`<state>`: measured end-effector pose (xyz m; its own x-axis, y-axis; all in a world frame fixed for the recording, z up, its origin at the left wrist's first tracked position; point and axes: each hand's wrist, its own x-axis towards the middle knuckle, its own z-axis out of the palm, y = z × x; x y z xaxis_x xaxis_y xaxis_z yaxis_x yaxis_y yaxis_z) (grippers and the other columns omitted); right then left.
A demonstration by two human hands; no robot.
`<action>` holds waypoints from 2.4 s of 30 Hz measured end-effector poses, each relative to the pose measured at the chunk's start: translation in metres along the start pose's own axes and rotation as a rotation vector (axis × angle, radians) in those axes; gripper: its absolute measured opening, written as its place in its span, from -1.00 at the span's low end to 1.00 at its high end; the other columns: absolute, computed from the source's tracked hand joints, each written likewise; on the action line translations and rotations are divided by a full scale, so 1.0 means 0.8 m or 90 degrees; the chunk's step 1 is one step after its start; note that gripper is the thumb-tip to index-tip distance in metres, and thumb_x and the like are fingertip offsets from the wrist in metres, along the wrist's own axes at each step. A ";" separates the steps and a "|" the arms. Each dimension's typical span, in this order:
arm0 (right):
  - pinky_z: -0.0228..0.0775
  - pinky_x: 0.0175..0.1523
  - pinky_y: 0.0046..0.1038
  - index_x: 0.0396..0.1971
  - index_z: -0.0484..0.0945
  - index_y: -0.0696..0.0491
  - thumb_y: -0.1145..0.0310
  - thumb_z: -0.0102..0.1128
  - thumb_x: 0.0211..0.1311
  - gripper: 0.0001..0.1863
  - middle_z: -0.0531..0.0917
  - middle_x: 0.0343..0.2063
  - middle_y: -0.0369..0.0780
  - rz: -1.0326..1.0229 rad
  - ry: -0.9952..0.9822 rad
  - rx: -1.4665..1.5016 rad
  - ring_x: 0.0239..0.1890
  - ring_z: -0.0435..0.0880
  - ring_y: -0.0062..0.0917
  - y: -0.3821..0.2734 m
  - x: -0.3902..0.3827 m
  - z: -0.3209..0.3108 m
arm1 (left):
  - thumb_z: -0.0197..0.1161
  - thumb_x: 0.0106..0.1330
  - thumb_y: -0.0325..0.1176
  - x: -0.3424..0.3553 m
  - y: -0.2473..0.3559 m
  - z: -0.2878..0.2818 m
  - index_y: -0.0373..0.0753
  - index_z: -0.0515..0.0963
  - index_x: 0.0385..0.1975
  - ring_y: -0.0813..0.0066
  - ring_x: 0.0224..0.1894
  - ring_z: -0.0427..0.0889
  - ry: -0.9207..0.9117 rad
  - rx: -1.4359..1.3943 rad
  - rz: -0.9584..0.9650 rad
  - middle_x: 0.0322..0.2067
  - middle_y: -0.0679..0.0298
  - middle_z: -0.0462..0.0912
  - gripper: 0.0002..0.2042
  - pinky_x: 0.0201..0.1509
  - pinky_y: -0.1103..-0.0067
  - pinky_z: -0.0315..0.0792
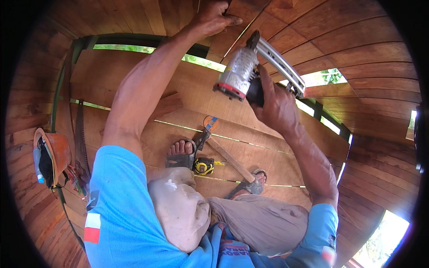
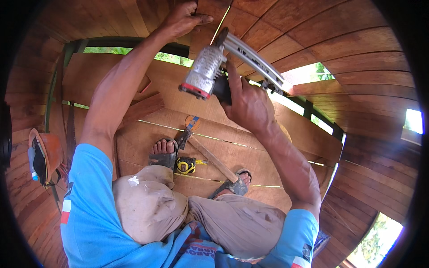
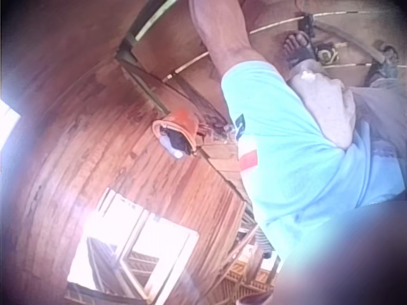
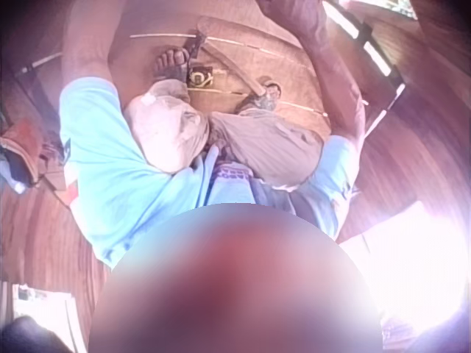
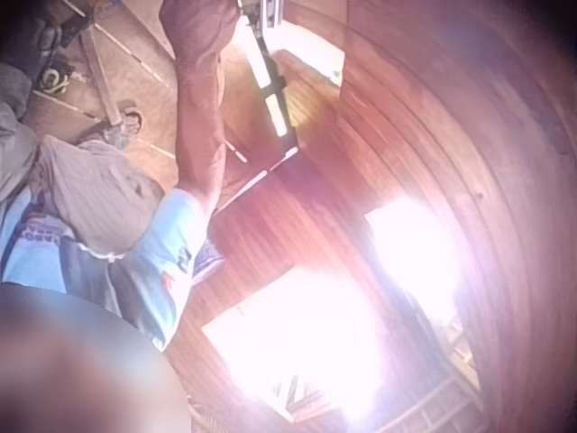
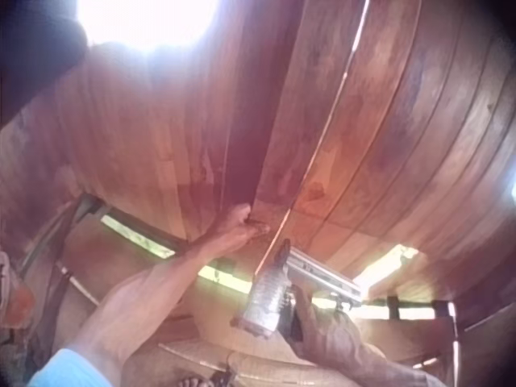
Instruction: The person installs wooden planks onto a ceiling using a pneumatic nail gun and a hammer. They position each plank, drive nails with the nail gun, and occasionally tap the wood with a hammer to adjust fit.
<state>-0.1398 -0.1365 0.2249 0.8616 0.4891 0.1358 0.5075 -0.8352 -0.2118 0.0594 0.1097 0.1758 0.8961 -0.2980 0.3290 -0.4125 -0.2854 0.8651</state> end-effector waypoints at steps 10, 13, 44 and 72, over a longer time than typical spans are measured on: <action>0.70 -0.26 -0.17 0.40 0.25 0.24 0.33 0.52 0.09 -0.10 0.74 -0.36 0.08 -0.037 0.013 -0.117 -0.39 0.81 -0.10 -0.007 0.047 -0.031 | 0.22 0.55 -0.34 0.017 -0.047 0.015 -0.32 0.56 0.23 0.45 -0.01 0.71 -0.167 -0.603 0.026 0.05 0.19 0.71 -0.66 0.07 0.51 0.59; 0.70 -0.25 -0.16 0.43 0.22 0.21 0.34 0.51 0.11 -0.09 0.74 -0.32 0.10 -0.041 -0.005 -0.136 -0.37 0.82 -0.08 -0.006 0.053 -0.033 | 0.22 0.54 -0.40 0.009 -0.039 0.010 -0.33 0.57 0.19 0.50 -0.03 0.70 -0.106 -0.265 0.134 0.01 0.24 0.71 -0.70 0.01 0.54 0.61; 0.71 -0.18 -0.11 0.48 0.17 0.13 0.42 0.55 0.07 -0.02 0.75 -0.19 0.11 -0.008 -0.031 -0.165 -0.28 0.82 -0.01 -0.001 0.054 -0.032 | 0.38 0.41 -0.49 0.012 -0.038 0.011 -0.33 0.55 0.18 0.58 0.01 0.62 -0.133 -0.423 0.041 0.00 0.32 0.65 -0.64 0.06 0.61 0.57; 0.66 -0.27 -0.08 0.32 0.26 0.13 0.42 0.43 0.13 -0.25 0.75 -0.34 0.09 0.022 -0.049 -0.201 -0.37 0.78 0.04 0.009 0.060 -0.017 | 0.40 0.28 -0.52 0.016 -0.041 0.009 -0.29 0.65 0.05 0.56 -0.12 0.68 -0.061 -0.172 -0.067 -0.12 0.33 0.72 -0.68 -0.02 0.56 0.56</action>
<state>-0.0951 -0.1223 0.2434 0.8823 0.4672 0.0577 0.4609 -0.8822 0.0966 0.0831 0.1089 0.1486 0.9065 -0.3681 0.2068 -0.2490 -0.0705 0.9659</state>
